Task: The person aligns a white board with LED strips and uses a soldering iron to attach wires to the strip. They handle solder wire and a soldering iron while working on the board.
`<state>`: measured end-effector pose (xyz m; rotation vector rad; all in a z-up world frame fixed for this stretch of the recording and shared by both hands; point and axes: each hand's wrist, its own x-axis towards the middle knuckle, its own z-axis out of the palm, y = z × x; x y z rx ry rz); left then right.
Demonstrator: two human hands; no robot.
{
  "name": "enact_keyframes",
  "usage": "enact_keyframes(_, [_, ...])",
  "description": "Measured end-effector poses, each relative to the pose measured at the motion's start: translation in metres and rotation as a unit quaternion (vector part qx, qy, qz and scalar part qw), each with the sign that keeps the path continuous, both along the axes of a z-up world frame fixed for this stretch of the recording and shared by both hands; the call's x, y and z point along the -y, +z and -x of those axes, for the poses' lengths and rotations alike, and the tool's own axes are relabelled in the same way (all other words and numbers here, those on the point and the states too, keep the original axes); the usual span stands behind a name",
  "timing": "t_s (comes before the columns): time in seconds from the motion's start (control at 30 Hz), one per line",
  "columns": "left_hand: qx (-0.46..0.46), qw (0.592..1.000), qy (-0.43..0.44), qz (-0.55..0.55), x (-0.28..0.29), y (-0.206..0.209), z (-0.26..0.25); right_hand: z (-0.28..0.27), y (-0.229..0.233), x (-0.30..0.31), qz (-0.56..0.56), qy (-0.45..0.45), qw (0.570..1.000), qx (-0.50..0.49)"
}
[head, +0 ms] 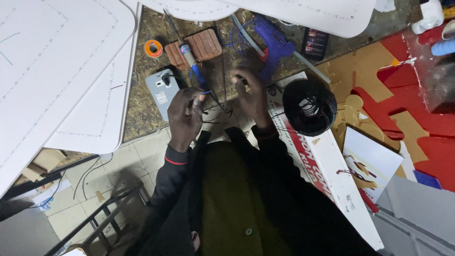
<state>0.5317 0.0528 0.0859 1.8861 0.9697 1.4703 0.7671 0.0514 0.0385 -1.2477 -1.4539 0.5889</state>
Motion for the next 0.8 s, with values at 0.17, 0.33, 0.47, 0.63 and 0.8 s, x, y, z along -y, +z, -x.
enact_keyframes(0.17, [0.136,0.985,0.004,0.105,0.006,-0.010,0.005,-0.037,-0.007,-0.035,0.100,-0.094,0.985,0.105])
enact_keyframes(0.33, [0.186,0.962,0.009,0.201,0.013,-0.011,0.001,-0.048,-0.004,-0.063,0.128,-0.099,0.937,0.308])
enact_keyframes(0.47, [0.219,0.939,-0.002,0.265,0.014,-0.008,0.003,-0.049,0.020,-0.071,0.119,-0.029,0.955,0.271])
enact_keyframes(0.63, [0.264,0.906,-0.005,0.330,0.012,-0.006,0.007,-0.055,-0.019,-0.070,0.176,-0.092,0.954,0.223])
enact_keyframes(0.8, [0.300,0.894,-0.046,0.329,0.005,-0.013,0.009,-0.045,0.046,-0.050,0.223,-0.061,0.972,-0.030])
